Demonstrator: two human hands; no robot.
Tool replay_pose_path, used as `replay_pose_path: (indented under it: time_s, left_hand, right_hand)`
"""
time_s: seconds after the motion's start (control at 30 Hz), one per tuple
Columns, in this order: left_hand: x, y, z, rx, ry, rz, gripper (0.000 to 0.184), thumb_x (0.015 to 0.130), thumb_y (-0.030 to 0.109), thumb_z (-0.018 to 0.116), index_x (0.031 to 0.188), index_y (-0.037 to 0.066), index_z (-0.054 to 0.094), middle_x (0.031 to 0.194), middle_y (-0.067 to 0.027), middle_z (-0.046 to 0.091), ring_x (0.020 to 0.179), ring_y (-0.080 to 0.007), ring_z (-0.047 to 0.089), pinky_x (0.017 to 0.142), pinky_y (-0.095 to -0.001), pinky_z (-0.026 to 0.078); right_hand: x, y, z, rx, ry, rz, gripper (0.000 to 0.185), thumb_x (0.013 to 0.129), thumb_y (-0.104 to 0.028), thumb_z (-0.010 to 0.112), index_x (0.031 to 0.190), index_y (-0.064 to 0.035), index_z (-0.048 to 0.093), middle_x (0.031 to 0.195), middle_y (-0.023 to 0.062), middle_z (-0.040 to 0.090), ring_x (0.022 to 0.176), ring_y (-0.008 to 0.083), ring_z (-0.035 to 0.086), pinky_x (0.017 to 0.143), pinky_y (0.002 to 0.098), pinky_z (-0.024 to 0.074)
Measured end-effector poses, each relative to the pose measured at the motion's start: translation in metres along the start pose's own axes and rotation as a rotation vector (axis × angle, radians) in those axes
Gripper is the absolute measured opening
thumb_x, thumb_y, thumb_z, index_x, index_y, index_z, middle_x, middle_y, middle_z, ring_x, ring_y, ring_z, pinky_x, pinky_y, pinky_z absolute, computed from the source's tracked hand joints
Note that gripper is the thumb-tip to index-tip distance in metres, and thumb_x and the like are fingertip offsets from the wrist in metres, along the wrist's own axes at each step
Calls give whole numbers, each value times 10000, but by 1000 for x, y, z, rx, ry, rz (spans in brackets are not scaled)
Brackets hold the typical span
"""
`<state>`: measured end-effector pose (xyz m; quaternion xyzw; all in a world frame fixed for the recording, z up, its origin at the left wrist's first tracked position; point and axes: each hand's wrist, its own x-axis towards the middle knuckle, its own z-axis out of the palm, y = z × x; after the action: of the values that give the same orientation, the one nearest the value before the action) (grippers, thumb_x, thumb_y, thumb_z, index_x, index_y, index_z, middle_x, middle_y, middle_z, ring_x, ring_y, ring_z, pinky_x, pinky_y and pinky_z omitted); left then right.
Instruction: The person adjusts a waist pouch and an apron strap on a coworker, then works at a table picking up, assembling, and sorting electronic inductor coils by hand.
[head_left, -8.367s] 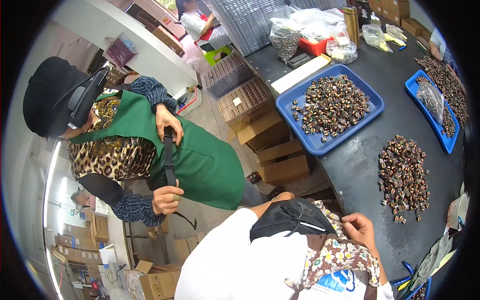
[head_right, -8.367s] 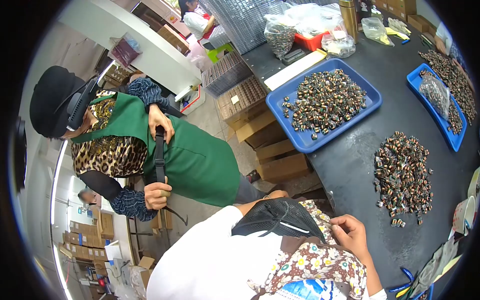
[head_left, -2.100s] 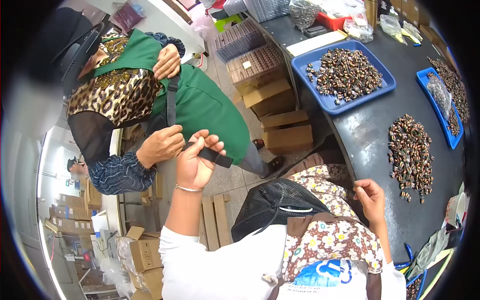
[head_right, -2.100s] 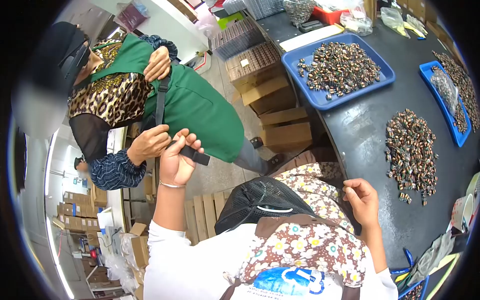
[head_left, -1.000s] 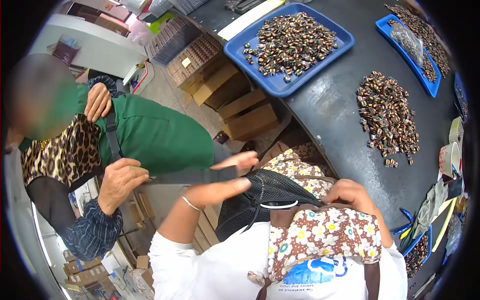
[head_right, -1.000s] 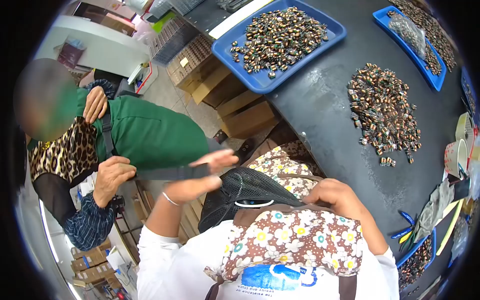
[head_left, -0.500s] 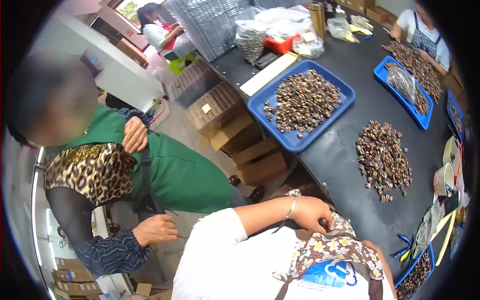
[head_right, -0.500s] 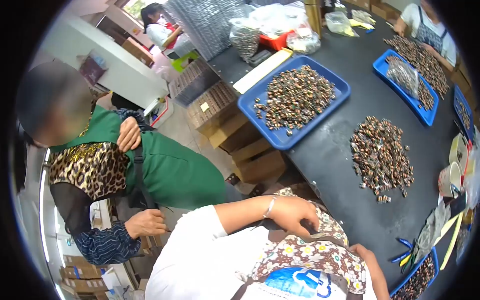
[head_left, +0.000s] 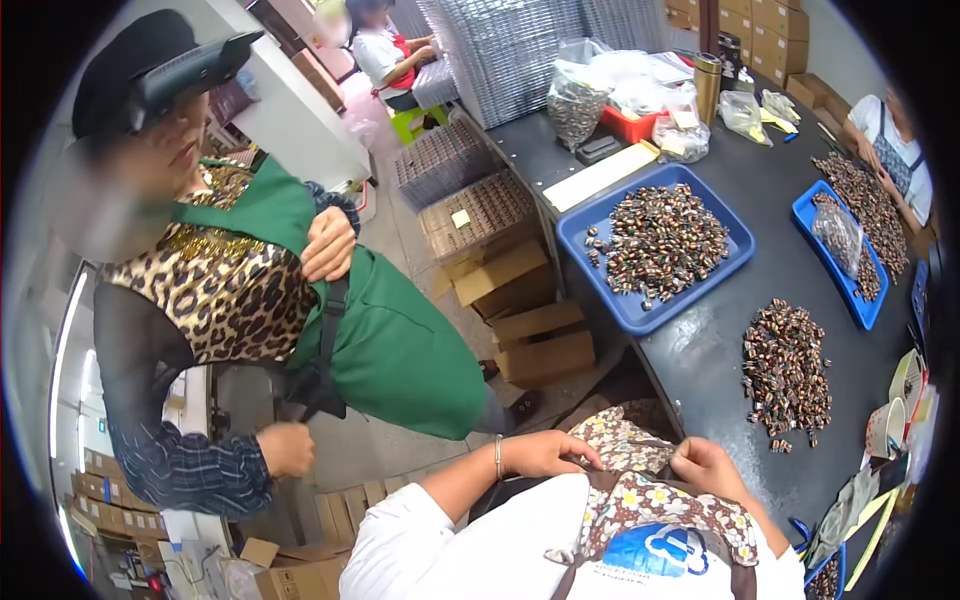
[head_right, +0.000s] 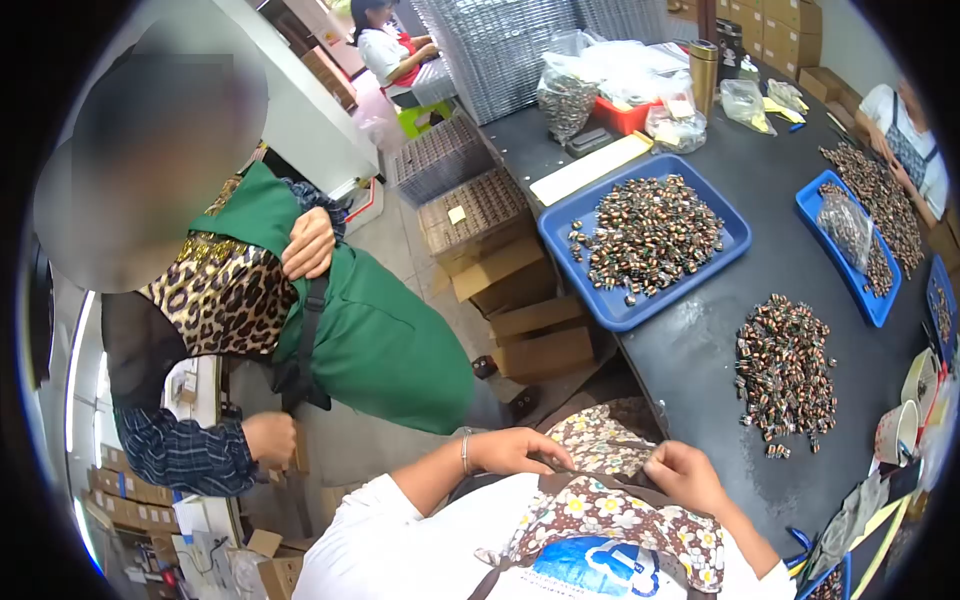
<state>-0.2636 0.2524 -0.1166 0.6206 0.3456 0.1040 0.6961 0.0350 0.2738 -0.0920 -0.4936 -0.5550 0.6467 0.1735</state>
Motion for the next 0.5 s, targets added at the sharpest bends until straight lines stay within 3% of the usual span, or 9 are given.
replay_pose_path:
  time_s: [0.1,0.17,0.23,0.3,0.4,0.5]
  left_hand:
    - [-2,-1,-6,-42,32,-54,311,835,86,565,1142,40,560,1120,-80,584,1005,-141,540,882,-277,425]
    - [11,10,-12,152,-46,-3,269,822,86,572,1085,36,572,1062,-84,592,959,-143,546,842,-277,435]
    - [33,26,-12,278,-63,72,160,785,98,590,922,21,562,845,-58,596,781,-154,552,697,-291,446]
    - [59,23,-6,238,-60,123,140,775,113,600,876,22,566,752,-48,588,682,-140,542,618,-294,441]
    - [74,52,-5,236,-112,-52,131,746,138,580,765,10,602,658,-85,593,617,-156,545,556,-313,431]
    - [89,57,1,227,-89,-67,136,738,138,585,714,6,601,614,-88,582,594,-160,537,553,-318,425]
  right_hand:
    - [16,2,4,-15,-99,-17,145,862,-101,582,751,-23,529,677,-44,525,639,29,454,556,209,392]
    - [13,1,1,67,-115,0,128,860,-101,590,773,-26,533,683,-47,525,638,25,447,556,208,393]
    - [5,2,-9,-43,-131,24,108,851,-99,603,798,-32,536,710,-44,539,651,35,467,581,209,408]
    - [-6,2,-14,-116,-158,-92,117,819,-108,643,820,-35,551,737,-37,557,679,52,491,614,215,426]
    - [-27,3,-28,-198,-131,34,177,767,-112,687,870,-30,570,792,-10,594,739,70,516,670,236,440]
    - [-57,-1,-38,-89,-86,160,198,753,-121,677,887,-6,586,826,11,607,769,81,517,696,240,436]
